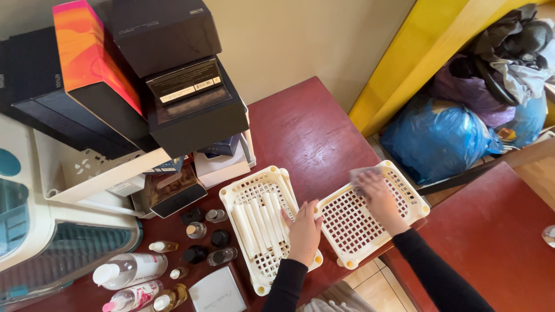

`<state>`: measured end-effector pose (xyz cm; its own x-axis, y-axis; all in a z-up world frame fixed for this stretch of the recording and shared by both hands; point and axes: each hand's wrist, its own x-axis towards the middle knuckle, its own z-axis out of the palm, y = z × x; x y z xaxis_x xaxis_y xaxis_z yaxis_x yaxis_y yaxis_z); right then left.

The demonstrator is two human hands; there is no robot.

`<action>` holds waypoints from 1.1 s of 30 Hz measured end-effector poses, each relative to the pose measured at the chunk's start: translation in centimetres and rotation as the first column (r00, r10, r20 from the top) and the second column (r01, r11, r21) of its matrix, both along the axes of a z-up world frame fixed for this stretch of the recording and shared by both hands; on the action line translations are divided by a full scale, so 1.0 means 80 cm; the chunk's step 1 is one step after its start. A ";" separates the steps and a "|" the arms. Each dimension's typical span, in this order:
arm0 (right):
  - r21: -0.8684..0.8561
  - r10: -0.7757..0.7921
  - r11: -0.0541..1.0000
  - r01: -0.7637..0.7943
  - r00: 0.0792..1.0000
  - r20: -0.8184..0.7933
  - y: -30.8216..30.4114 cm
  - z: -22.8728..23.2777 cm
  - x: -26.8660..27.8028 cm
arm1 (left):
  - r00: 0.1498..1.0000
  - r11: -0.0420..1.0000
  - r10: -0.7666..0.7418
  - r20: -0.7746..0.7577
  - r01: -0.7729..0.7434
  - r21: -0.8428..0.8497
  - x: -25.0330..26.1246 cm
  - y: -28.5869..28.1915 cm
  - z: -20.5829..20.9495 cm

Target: The person assembles a white plastic storage basket by inserting yellow plastic legs into the basket's corner sockets. They then wipe the basket's surface with a gray cloth and place white cylindrical items inside the basket.

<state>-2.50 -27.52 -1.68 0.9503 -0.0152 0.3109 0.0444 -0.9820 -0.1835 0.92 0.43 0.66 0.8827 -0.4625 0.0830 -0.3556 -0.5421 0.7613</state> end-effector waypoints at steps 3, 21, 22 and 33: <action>0.179 0.165 0.971 -0.159 0.986 -0.017 0.065 -0.020 -0.008 | 1.000 1.000 -0.013 0.007 0.013 0.023 -0.002 -0.004 -0.007; 0.321 0.057 0.947 -0.022 0.993 -0.102 0.062 -0.021 -0.040 | 0.998 1.000 -0.004 0.060 0.003 0.017 -0.012 -0.017 -0.030; 0.326 0.161 0.938 -0.116 0.980 -0.116 0.080 -0.025 -0.048 | 0.998 1.000 -0.007 0.063 0.006 0.023 -0.012 -0.016 -0.028; 0.064 -0.051 0.996 0.054 0.998 -0.043 -0.034 -0.001 -0.080 | 0.981 0.992 0.095 0.171 -0.107 0.067 -0.035 -0.021 0.009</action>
<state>-8.87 -30.20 -1.74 0.9596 -0.0842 0.2684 -0.0156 -0.9686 -0.2481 -1.85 -1.25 1.39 0.9017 -0.3823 0.2018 -0.4151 -0.6353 0.6513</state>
